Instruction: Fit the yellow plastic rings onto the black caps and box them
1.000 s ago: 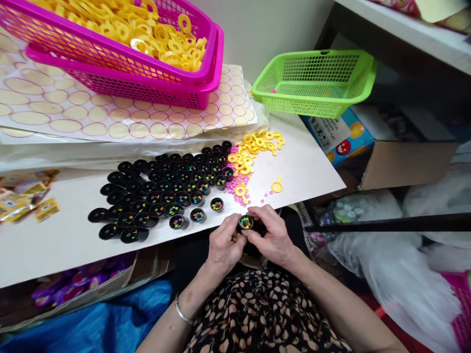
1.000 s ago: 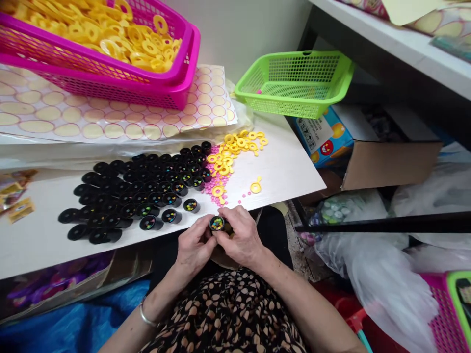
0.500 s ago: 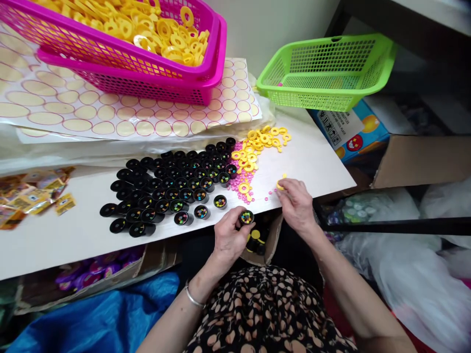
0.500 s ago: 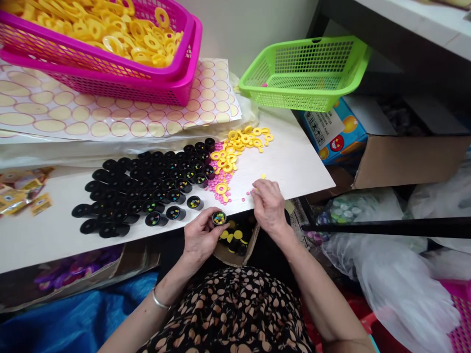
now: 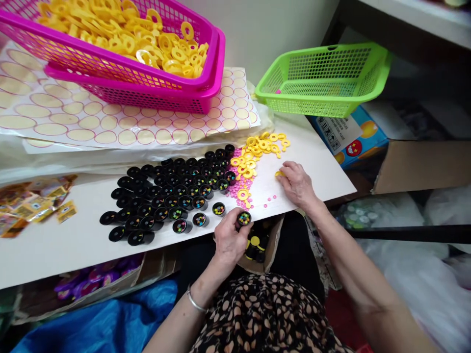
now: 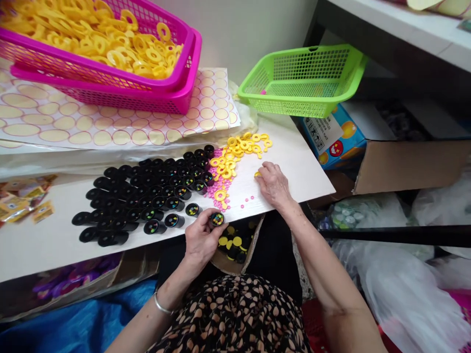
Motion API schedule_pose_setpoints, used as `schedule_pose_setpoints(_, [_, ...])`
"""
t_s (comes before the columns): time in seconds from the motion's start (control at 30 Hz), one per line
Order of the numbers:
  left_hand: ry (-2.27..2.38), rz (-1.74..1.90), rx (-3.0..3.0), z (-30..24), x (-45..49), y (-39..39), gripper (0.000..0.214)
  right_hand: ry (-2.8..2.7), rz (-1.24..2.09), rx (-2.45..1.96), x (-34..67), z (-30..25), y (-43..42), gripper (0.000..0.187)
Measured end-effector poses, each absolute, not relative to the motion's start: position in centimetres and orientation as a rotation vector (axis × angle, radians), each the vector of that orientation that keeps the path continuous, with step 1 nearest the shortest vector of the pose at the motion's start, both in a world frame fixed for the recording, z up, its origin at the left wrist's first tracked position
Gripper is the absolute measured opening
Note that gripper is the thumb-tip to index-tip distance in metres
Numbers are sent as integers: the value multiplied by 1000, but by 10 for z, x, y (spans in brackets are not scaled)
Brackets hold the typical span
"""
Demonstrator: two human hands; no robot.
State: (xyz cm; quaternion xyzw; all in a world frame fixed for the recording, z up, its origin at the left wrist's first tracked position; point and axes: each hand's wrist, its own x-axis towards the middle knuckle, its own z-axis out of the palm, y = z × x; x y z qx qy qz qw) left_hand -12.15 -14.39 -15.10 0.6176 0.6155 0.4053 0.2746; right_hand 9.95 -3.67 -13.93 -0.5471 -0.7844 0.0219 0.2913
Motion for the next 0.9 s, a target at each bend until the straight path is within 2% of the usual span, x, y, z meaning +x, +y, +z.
schedule_pose_setpoints(0.1, [1695, 1103, 1645, -153, -121, -141, 26, -1970, 58, -1417, 93, -137, -47, 18])
schedule_pose_setpoints(0.3, [1705, 1119, 1665, -154, -118, -134, 31, -1762, 268, -1362, 76, -139, -99, 19])
schedule_pose_setpoints(0.53, [1676, 1156, 1736, -156, -109, -134, 39, -1723, 340, -1380, 61, -157, -165, 18])
schedule_pose_setpoints(0.7, [1726, 1160, 1755, -161, -111, -127, 48, -1816, 396, -1325, 61, -173, -182, 20])
schedule_pose_setpoints(0.9, [1765, 1132, 1815, -151, -119, -132, 49, -1772, 249, -1601, 101, -166, -208, 19])
